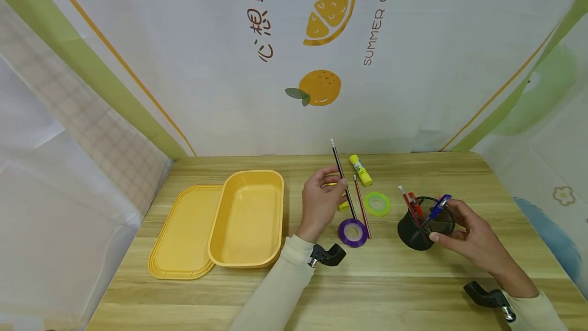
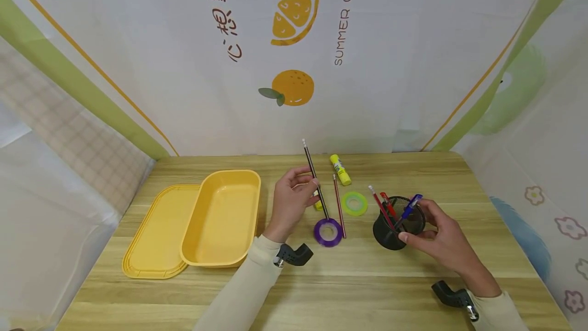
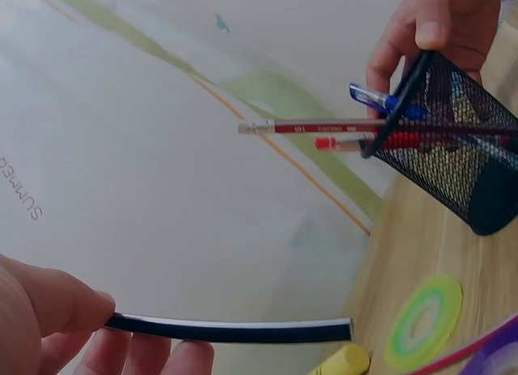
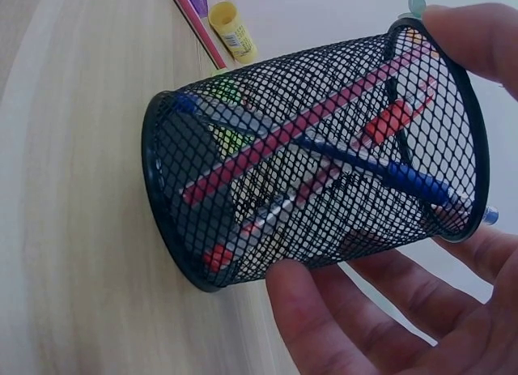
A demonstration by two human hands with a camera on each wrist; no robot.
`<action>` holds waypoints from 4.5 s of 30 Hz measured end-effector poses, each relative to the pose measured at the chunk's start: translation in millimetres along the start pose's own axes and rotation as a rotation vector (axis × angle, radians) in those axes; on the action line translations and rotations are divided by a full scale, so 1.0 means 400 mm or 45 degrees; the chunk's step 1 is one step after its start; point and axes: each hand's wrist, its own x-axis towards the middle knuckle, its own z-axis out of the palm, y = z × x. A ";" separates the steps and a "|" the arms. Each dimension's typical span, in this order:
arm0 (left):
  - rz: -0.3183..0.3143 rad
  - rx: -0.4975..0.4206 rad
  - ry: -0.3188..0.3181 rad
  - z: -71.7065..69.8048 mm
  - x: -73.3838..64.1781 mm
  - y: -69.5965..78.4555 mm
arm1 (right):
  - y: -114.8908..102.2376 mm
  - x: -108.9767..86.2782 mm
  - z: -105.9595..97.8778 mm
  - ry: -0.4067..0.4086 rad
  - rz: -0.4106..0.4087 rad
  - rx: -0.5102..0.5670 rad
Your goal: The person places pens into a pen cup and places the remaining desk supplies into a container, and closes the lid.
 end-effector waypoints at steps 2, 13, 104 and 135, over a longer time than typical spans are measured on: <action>0.002 -0.026 -0.022 0.005 -0.001 0.005 | 0.000 0.000 -0.001 0.000 0.002 0.001; 0.011 -0.157 -0.116 0.041 -0.014 0.031 | -0.002 0.001 0.000 0.000 0.012 -0.002; 0.193 0.246 -0.374 0.242 -0.093 -0.080 | 0.004 0.000 0.005 0.004 -0.048 0.040; 0.135 0.125 -0.367 0.189 -0.081 -0.068 | 0.001 0.000 0.005 0.004 -0.033 0.013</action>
